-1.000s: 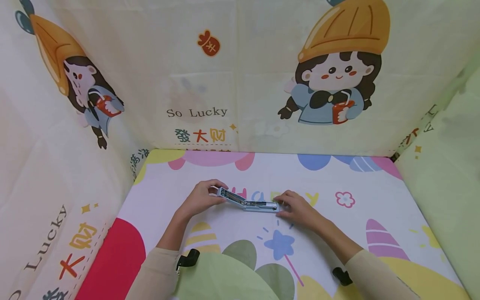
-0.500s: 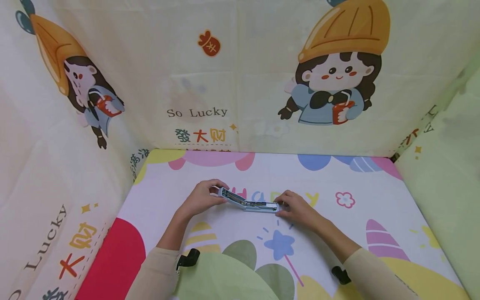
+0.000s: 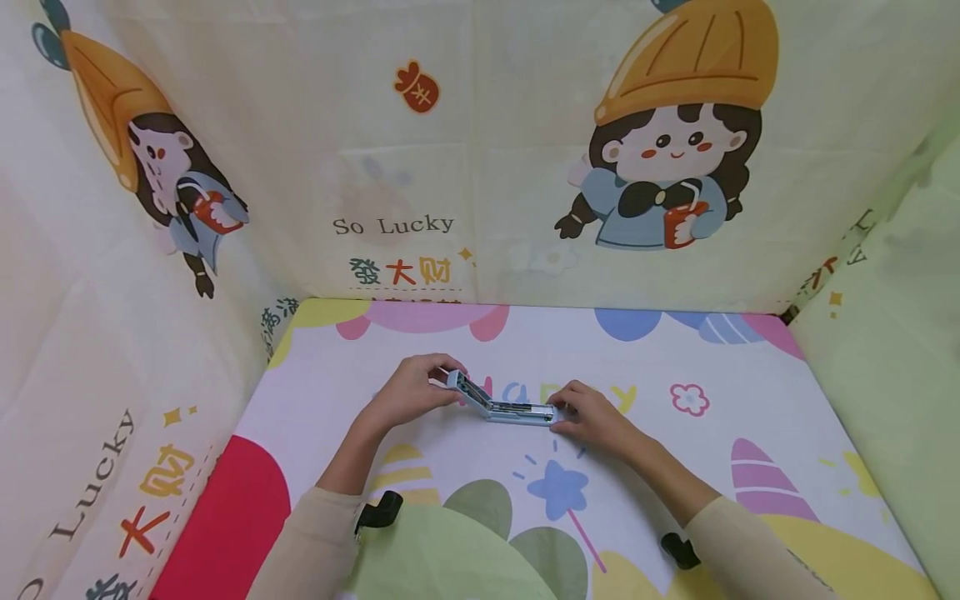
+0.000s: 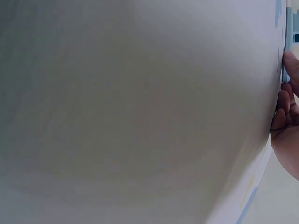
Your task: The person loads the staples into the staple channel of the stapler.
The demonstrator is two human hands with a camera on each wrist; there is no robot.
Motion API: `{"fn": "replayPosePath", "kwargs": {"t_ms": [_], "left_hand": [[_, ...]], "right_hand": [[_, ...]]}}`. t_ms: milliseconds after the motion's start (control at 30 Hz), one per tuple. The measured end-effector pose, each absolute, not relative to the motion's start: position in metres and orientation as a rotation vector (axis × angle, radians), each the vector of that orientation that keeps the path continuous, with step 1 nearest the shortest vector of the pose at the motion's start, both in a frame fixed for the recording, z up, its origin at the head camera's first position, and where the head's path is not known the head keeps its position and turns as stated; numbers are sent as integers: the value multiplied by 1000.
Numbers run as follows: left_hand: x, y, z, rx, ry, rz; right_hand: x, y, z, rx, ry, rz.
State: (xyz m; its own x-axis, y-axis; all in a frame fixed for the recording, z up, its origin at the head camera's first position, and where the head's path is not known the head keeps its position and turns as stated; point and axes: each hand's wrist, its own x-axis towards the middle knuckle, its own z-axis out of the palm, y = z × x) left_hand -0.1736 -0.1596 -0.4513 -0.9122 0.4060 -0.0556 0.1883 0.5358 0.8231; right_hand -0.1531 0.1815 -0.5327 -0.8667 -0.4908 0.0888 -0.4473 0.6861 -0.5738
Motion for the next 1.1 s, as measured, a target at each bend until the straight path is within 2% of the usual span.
{"fn": "replayPosePath", "kwargs": {"t_ms": [467, 1100], "left_hand": [[-179, -139, -446, 648, 2562, 1295], [-176, -109, -445, 759, 2561, 1213]], "right_hand": [[-153, 182, -532, -734, 2786, -961], [-152, 183, -533, -797, 2807, -985]]}}
